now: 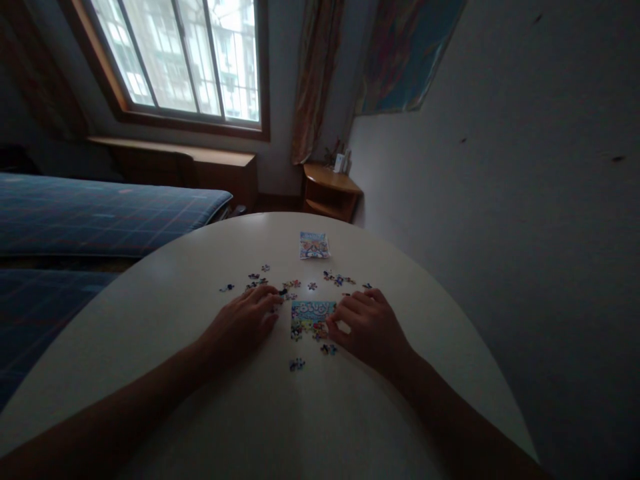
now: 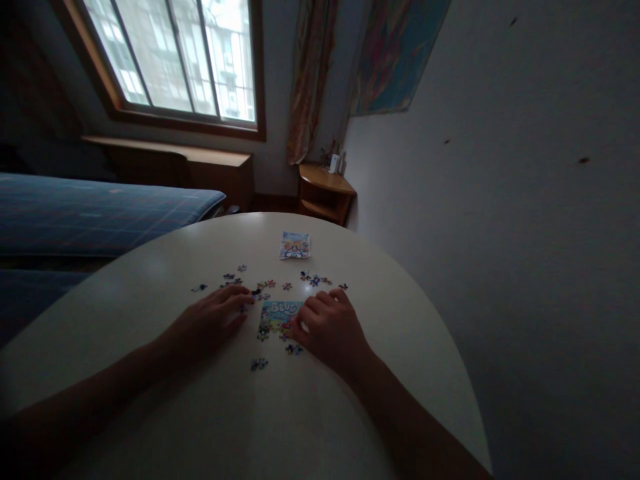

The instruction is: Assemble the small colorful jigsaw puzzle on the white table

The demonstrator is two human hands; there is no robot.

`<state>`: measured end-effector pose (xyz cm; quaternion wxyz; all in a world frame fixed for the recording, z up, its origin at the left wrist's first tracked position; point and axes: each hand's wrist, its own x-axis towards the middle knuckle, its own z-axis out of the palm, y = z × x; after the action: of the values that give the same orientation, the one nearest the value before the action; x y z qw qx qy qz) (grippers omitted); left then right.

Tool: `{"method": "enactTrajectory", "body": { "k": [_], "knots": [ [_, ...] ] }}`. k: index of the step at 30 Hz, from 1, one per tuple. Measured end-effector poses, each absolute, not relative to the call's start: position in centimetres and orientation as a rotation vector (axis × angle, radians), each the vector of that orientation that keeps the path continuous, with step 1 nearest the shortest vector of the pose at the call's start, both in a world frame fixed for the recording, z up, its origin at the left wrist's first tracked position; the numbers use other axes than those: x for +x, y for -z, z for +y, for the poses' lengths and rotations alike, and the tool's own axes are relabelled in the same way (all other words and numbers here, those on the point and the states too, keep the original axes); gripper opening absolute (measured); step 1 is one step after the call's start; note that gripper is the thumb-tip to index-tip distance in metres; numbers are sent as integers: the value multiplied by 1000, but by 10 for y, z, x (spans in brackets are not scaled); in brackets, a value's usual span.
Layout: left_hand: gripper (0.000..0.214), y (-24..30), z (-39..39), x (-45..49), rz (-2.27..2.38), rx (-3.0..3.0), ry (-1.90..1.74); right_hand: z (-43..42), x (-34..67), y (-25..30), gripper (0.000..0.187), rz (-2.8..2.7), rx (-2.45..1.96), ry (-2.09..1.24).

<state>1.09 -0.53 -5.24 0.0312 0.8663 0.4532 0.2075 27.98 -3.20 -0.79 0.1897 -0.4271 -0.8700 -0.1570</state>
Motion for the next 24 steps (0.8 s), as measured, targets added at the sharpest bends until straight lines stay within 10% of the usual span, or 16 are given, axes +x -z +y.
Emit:
{"method": "enactTrajectory", "body": {
  "k": [24],
  "knots": [
    [35, 45, -22, 30, 771, 2825, -626, -27, 290, 23, 4, -2295, -1262, -237]
  ]
}}
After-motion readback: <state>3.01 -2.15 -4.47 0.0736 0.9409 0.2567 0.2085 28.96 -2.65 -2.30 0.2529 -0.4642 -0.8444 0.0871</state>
